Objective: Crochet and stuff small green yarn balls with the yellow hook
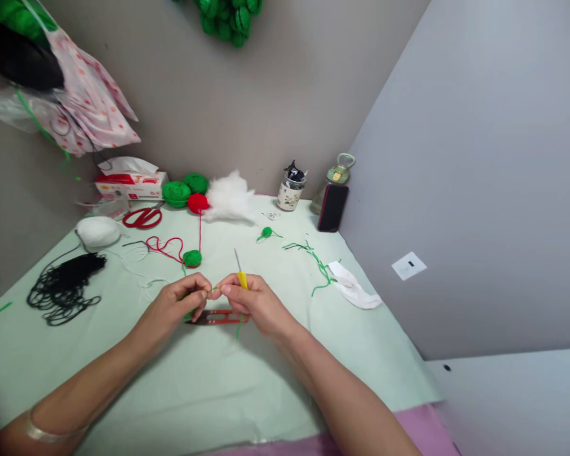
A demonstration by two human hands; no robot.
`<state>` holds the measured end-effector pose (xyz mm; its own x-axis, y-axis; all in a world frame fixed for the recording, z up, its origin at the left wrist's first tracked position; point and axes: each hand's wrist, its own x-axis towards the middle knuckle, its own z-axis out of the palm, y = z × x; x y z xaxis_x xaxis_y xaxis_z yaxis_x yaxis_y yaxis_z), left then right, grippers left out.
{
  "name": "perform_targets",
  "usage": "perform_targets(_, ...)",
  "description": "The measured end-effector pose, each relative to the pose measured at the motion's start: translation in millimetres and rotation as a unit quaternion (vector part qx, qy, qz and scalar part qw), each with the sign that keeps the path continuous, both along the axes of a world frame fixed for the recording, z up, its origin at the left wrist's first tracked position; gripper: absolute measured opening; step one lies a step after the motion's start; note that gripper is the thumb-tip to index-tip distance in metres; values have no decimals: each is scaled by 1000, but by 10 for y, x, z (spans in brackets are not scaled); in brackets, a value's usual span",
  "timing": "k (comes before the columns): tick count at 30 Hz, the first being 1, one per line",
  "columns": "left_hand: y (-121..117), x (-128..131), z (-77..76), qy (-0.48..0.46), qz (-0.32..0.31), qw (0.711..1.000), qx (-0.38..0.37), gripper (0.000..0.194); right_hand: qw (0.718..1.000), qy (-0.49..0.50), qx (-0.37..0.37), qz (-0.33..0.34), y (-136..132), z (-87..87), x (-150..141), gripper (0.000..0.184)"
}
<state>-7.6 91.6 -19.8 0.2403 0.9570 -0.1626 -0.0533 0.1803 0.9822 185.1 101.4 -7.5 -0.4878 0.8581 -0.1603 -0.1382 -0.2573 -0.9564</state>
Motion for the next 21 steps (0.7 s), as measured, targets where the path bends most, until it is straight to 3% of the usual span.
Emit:
perform_targets(6, 17, -24, -139, -155, -9, 983, -97, 25, 997, 40, -58, -43, 134, -87, 99, 25)
perform_targets(13, 28, -21, -155, -287, 8, 947, -145, 27, 993, 67, -66, -73, 192, -110, 179, 23)
perform_targets(21, 32, -39, -216, -243, -9, 960, -137, 20, 992, 81, -63, -75, 202, -118, 205, 21)
